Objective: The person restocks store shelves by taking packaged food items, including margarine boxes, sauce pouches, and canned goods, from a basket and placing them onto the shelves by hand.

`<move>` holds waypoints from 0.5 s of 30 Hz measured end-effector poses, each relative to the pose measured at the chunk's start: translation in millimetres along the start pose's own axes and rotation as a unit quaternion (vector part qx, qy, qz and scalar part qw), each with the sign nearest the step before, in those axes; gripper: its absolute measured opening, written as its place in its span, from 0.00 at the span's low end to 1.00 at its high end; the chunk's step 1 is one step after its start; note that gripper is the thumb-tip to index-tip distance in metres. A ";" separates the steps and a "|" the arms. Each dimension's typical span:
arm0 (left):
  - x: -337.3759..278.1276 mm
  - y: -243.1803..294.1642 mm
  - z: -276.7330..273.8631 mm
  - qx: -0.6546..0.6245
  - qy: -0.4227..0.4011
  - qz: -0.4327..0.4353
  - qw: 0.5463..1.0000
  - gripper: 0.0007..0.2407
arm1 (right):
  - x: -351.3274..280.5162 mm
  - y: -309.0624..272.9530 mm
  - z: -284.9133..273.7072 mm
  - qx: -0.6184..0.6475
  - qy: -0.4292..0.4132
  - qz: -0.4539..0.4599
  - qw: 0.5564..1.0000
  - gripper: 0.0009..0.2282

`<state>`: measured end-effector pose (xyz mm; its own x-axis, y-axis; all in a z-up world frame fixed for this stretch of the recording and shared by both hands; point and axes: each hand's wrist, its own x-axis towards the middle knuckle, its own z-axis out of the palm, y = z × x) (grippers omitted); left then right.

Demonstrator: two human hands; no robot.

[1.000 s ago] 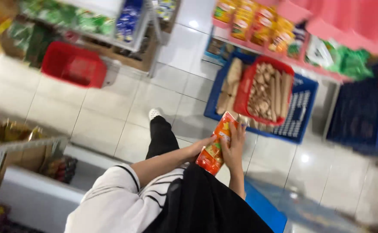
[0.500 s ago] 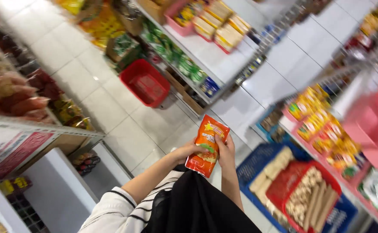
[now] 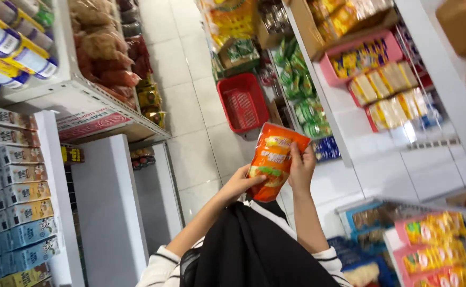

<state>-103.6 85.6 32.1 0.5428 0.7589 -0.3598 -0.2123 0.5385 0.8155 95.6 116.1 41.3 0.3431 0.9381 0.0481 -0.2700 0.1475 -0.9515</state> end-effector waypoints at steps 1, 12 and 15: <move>1.4 5.6 -3.7 -0.020 0.003 0.024 0.999 0.19 | 7.5 -0.9 7.4 -0.012 -0.015 0.009 1.000 0.09; 144.2 96.0 -25.9 0.050 -0.053 0.120 0.990 0.19 | 146.6 -37.7 21.7 -0.200 -0.031 -0.151 0.968 0.09; 194.9 156.5 -25.4 0.177 -0.020 0.208 0.962 0.19 | 206.8 -74.7 41.5 -0.200 0.007 -0.266 0.943 0.09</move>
<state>-51.7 327.1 78.1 0.5028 0.8633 0.0435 -0.1315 0.0267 0.9910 149.3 312.0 134.9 0.3458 0.7604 0.5498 0.3043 0.4634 -0.8323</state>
